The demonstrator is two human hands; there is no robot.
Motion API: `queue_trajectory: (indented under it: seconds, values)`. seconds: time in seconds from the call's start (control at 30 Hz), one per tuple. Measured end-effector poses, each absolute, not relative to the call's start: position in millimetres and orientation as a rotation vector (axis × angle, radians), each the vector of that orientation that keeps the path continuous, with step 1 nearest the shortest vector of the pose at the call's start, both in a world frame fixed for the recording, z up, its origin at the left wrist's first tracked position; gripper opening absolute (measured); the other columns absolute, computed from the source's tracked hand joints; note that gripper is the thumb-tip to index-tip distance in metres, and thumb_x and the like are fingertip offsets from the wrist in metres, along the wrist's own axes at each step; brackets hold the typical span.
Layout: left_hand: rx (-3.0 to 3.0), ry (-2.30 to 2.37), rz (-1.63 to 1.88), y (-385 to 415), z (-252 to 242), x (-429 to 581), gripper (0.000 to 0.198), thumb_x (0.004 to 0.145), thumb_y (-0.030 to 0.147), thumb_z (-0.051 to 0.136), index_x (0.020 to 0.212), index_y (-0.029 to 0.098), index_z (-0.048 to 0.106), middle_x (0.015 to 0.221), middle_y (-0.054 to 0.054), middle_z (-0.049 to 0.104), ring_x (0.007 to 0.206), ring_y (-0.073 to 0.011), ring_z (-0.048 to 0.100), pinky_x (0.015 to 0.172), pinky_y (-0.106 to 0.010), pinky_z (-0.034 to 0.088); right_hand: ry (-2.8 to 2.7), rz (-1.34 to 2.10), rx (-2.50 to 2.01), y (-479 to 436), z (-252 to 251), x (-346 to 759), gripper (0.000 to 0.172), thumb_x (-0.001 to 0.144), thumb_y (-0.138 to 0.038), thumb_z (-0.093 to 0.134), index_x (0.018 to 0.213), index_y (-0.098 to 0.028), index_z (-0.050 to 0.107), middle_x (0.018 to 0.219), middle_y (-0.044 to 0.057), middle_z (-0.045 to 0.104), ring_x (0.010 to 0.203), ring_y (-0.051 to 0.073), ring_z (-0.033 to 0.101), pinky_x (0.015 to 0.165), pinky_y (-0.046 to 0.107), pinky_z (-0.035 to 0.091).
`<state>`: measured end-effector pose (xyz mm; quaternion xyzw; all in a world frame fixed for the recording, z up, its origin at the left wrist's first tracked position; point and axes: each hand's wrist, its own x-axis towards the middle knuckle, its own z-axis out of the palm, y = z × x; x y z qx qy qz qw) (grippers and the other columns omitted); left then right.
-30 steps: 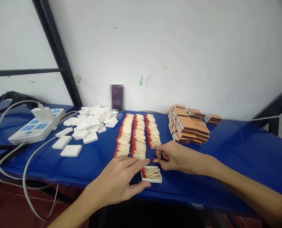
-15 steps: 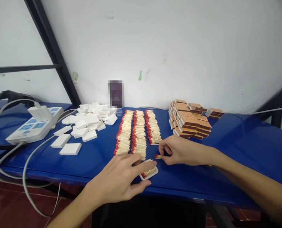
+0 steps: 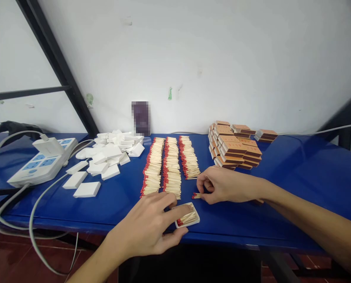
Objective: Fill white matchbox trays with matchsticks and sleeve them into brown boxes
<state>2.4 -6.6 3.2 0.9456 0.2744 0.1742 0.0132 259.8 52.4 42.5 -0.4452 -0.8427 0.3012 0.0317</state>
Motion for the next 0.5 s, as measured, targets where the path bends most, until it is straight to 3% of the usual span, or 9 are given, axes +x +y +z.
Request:
queue_trajectory:
  seconds: [0.27,0.5]
  values:
    - [2.952,0.848,0.641,-6.7,-0.7,0.8,0.034,0.096,0.035,0.057,0.129,0.026,0.055,0.097,-0.004,0.062,0.083,-0.0221,0.064,0.073,-0.035,0.052,-2.609,0.888,-1.369,50.9,45.8,254.3,0.016,0.073,-0.033,0.069,0.070,-0.020,0.063,0.063,-0.005,0.052,0.052,0.009,0.043,0.049,0.024,0.033]
    - [2.943,0.817,0.760,-6.8,-3.6,1.1,0.034,0.095,0.037,0.059,0.127,0.024,0.055,0.092,-0.003,0.064,0.078,-0.0214,0.065,0.070,-0.035,0.053,-2.612,0.946,-1.299,52.4,42.4,258.5,0.007,0.072,-0.026,0.067,0.073,-0.020,0.064,0.059,-0.007,0.049,0.051,0.009,0.044,0.047,0.024,0.032]
